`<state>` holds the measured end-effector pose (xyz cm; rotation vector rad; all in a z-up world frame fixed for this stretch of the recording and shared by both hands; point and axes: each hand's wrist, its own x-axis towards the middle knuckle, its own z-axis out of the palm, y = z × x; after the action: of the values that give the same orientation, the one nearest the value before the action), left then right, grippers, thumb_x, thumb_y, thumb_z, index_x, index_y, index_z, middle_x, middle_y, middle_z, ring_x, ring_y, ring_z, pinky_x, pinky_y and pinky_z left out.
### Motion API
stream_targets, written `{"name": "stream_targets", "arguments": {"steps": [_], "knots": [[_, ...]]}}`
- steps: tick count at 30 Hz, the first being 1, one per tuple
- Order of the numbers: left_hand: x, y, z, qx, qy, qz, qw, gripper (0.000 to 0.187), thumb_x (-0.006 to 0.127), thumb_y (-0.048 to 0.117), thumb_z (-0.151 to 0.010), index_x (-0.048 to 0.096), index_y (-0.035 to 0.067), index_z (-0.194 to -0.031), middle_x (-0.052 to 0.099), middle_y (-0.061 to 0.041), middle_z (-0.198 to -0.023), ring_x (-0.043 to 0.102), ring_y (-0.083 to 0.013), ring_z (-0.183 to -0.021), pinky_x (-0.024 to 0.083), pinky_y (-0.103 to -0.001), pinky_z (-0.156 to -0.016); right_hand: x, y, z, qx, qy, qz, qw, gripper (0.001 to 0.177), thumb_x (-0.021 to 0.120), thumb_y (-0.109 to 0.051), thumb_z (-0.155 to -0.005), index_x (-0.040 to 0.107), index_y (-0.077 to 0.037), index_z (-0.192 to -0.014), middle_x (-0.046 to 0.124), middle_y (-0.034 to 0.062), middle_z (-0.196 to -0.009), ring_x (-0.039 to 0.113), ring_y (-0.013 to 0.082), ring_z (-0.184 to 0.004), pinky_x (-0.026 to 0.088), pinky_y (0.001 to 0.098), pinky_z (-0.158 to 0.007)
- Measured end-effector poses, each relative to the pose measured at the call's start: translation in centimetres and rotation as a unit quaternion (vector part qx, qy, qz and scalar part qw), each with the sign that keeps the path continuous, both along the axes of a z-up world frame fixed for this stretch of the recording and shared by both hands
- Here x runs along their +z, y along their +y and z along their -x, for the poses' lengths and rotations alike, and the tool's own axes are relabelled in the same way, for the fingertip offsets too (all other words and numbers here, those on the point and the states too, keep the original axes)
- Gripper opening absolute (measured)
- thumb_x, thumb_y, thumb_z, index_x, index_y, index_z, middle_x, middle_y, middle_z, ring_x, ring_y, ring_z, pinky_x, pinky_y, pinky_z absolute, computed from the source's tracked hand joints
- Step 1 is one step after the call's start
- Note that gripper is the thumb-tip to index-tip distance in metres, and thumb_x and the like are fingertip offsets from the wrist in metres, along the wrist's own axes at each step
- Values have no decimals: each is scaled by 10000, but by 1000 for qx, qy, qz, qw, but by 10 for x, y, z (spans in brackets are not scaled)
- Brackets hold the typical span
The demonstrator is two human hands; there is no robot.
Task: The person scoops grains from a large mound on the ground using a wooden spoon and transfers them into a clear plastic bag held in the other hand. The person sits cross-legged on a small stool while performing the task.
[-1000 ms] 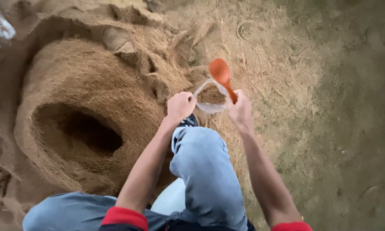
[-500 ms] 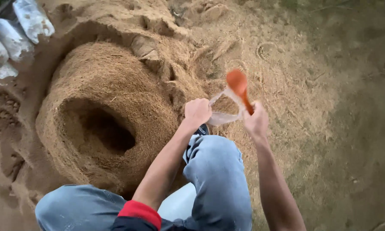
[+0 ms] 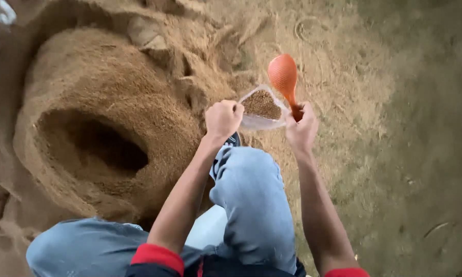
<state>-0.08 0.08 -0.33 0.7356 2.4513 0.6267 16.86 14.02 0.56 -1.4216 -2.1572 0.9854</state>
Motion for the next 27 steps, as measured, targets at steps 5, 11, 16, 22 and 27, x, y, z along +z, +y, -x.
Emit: {"name": "stream_targets", "arguments": {"steps": [5,11,16,22,27], "knots": [[-41,-11,-1,-10,-19,41,999,358,513,363,-840,734,93,-756,735,-224,-793,735,-484,-836,587,-550,-789,-38,1,-19,59,-90,74,991,223,759,-326,-847,678,-186,-999,688,75,-827,707,306,-845,515,425,-779],[-40,-5,2,-14,-18,42,999,369,511,383,-860,744,108,-783,745,-216,-821,733,-480,-854,588,-557,-796,19,26,-27,90,73,120,986,327,568,-383,-1113,650,-134,-918,602,65,-690,560,178,-626,464,305,-619],[-52,15,-4,-6,-16,63,998,512,528,534,-874,732,64,-870,756,-228,-891,745,-458,-915,585,-573,-829,39,38,-13,114,12,119,986,422,822,-534,-904,653,-150,-947,621,5,-674,560,124,-660,423,250,-631],[-43,15,12,-15,148,48,988,335,489,253,-893,753,134,-725,752,-125,-719,781,-347,-760,614,-493,-669,-18,50,15,208,-159,-93,961,352,751,-515,-943,737,-163,-938,690,128,-738,704,359,-762,522,452,-693],[47,-40,24,64,-6,-13,998,287,495,275,-811,744,134,-790,777,-140,-892,744,-402,-860,570,-486,-658,72,50,55,307,-128,-128,934,358,713,-386,-1092,752,-50,-975,557,92,-655,489,173,-642,363,471,-543]]}}
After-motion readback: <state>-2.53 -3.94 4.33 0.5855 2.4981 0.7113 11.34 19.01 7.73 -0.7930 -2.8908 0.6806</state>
